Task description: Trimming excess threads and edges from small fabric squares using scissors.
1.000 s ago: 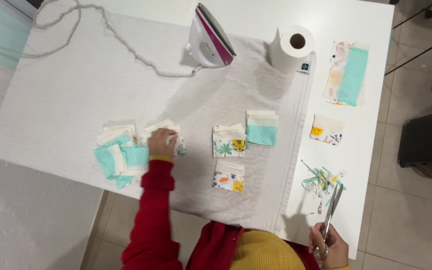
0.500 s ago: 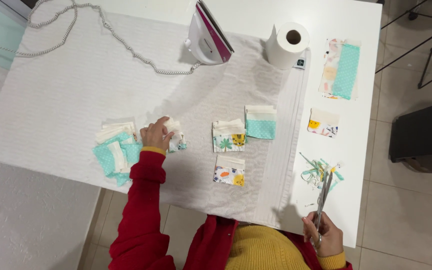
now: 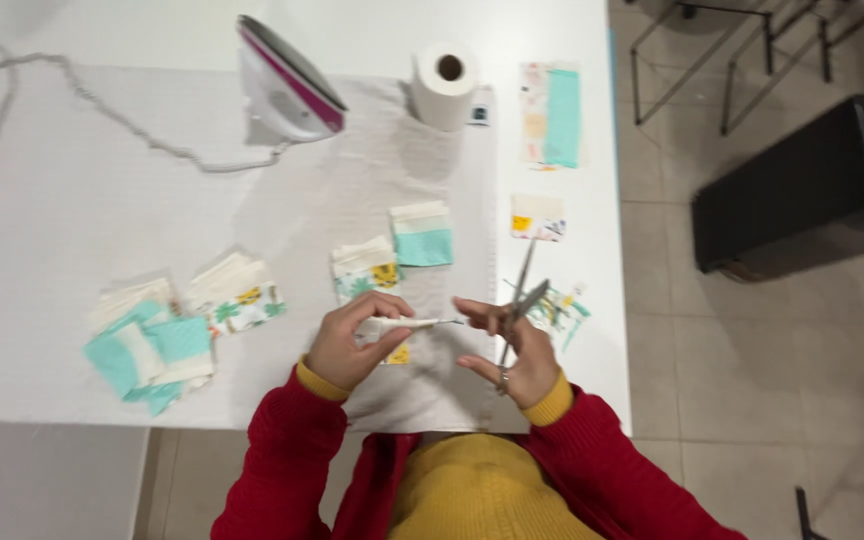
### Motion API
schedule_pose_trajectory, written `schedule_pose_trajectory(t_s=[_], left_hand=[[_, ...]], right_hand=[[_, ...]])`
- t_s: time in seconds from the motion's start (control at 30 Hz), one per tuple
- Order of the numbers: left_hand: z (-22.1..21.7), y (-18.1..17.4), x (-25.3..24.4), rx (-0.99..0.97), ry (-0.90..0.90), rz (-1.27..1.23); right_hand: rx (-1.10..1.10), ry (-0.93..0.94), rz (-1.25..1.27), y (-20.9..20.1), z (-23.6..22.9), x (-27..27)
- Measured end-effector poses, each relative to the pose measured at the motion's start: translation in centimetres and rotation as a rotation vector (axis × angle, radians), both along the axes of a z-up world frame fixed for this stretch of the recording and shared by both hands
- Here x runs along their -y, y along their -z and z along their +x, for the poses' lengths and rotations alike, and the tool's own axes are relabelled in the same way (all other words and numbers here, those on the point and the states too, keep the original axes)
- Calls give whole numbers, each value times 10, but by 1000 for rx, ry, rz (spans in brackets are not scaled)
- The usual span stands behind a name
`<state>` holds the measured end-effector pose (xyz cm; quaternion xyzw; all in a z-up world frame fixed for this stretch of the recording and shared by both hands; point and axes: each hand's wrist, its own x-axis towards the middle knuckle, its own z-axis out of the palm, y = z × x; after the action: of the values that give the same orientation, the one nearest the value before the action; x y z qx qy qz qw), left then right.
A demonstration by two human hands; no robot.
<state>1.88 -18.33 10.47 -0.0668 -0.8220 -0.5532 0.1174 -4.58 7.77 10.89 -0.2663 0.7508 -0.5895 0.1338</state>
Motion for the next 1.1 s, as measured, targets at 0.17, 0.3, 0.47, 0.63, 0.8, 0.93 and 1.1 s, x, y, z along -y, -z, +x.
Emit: schedule_pose_trajectory(t_s=[0.17,0.3,0.47,0.63,0.8,0.93,1.1], left_hand=[[-13,43,-50,360,224,377],[-28,19,-83,385,262,325],[-42,8,-108,561,350,344],[-44,72,-116,556,347,344],[-41,84,-133,543,238,849],[-40,69,-157,511,25,1444],[-38,72,-175,426,-68,1642]], right_hand=[[131,174,-15,20,3,-27],[213,247,2,2,-3,-49],[219,329,-4,7,-9,-72],[229,450,-154,13,-12,-94],[402,453,-237,55,12,-133],[682,109,-226,72,59,-135],[573,2,46,33,66,-116]])
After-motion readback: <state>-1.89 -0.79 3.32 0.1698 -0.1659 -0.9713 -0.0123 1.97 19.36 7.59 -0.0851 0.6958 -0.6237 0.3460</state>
